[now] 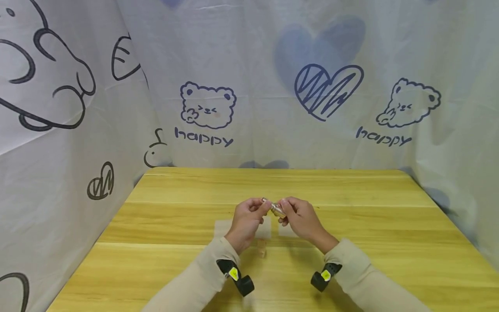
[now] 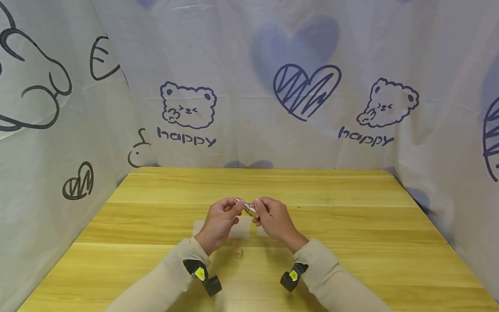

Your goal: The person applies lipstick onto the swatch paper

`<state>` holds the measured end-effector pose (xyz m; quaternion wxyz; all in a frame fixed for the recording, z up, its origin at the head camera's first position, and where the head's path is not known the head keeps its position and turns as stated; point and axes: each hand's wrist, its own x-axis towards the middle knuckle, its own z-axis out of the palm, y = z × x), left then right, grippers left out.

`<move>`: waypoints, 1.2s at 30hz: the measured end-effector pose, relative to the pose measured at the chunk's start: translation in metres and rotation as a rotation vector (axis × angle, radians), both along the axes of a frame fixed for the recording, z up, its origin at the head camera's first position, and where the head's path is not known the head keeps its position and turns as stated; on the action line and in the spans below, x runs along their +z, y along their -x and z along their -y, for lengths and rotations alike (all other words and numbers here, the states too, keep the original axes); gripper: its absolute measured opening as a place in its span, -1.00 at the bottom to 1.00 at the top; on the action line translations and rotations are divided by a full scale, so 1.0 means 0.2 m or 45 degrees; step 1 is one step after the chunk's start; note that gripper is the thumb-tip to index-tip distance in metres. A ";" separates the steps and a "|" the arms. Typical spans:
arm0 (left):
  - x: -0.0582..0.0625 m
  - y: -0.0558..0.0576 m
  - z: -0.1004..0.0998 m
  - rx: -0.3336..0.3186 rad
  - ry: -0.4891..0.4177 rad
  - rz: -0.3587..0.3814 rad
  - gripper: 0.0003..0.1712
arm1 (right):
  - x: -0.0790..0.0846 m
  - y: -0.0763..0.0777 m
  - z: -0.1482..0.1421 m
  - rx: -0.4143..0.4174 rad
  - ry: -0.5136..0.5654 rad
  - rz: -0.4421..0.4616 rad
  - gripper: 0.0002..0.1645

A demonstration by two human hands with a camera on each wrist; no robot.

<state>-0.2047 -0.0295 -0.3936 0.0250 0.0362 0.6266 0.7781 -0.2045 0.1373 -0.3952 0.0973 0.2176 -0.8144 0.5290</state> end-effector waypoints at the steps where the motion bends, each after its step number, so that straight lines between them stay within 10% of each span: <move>1: 0.00 0.00 0.00 0.007 0.008 0.000 -0.77 | 0.00 0.00 0.00 -0.004 -0.015 0.007 -0.67; 13: 0.00 0.00 -0.01 0.109 0.018 0.043 -0.78 | -0.04 0.00 0.01 -0.109 -0.192 -0.502 -0.55; 23: 0.00 -0.01 0.00 0.092 0.016 0.061 -0.77 | -0.05 0.00 0.00 -0.014 -0.214 -0.427 -0.84; 36: 0.00 -0.01 -0.01 0.120 0.030 0.092 -0.67 | -0.04 -0.01 0.00 -0.068 -0.265 -0.620 -0.49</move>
